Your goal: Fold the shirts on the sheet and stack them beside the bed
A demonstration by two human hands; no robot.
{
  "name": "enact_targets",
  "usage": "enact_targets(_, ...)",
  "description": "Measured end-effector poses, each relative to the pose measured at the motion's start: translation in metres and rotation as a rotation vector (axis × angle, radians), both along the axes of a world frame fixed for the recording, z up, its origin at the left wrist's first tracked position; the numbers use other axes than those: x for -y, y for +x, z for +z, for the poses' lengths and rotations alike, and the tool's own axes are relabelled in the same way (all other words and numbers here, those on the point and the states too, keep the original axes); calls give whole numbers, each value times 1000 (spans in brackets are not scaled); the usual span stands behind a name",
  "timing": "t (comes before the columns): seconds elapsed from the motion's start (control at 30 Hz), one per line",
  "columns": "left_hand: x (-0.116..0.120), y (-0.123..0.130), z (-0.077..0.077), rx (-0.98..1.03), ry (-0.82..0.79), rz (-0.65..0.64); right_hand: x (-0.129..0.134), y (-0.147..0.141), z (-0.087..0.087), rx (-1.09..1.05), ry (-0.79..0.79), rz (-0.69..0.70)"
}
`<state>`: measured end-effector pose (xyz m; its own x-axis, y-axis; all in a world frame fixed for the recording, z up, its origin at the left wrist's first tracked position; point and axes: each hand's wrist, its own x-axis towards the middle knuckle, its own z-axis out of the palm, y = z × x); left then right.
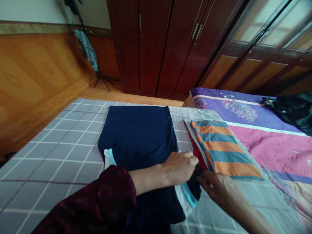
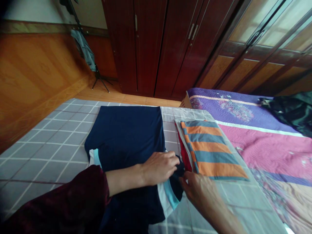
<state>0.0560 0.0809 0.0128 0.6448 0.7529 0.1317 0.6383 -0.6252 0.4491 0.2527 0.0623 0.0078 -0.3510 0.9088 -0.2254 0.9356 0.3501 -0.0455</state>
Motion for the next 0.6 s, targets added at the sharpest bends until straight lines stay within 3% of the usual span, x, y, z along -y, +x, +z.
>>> enact_targets(0.17,-44,20,-23,-135,-72,-74,32,11,-41,-123,79,-75)
enact_targets(0.3,-54,20,-33,-43,-144,-59,41,21,-44,-319,75,-174)
enact_targets(0.4,-57,5,-26,135,-228,-34,41,19,-36,-515,131,-249)
enact_targets(0.5,-59,-10,-14,265,-332,-89,31,5,-29,-649,159,-220)
enact_targets(0.6,-57,-21,-4,390,-458,-171,15,-9,-28,-645,66,-213)
